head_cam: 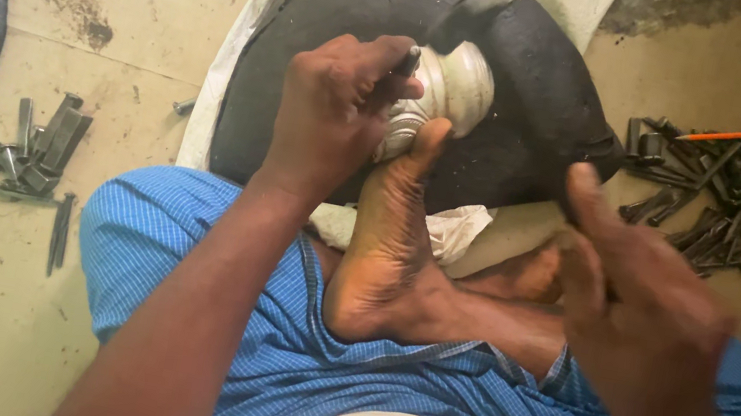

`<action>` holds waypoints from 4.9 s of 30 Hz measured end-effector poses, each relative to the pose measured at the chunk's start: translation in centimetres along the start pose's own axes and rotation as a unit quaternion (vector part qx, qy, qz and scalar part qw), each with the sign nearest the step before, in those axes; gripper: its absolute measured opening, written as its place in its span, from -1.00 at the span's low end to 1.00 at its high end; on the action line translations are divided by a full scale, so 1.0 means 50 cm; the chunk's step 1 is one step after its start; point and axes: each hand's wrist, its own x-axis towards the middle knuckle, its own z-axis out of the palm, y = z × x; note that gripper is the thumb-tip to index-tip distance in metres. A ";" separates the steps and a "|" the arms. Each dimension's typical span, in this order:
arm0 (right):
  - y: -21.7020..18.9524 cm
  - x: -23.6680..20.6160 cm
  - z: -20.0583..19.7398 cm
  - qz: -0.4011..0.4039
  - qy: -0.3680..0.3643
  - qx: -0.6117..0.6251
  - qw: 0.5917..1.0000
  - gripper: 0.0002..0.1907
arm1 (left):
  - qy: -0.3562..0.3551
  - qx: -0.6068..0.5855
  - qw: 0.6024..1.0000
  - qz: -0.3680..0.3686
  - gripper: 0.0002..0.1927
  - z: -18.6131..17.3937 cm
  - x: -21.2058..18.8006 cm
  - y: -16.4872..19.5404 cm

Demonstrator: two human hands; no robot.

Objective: The person sits on the floor and uses a chisel and hammer to carve decorative patterns into a white ceramic pot. They hold the pot with their left hand and foot, striking the chisel with a hammer in their right hand to create grooves and details on the pot's surface.

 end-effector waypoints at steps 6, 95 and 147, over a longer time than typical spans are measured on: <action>0.008 0.000 -0.001 0.024 0.019 -0.005 1.000 -0.60 | 0.002 0.026 0.999 0.043 -0.78 -0.001 0.000 -0.005; -0.026 -0.003 -0.008 0.219 0.007 0.091 0.971 -0.44 | -0.098 -0.060 0.991 0.075 -0.83 -0.025 0.028 -0.025; -0.010 -0.033 0.007 0.260 -0.098 0.214 0.936 -0.44 | -0.218 -0.145 0.963 -0.062 -0.63 -0.035 0.079 -0.033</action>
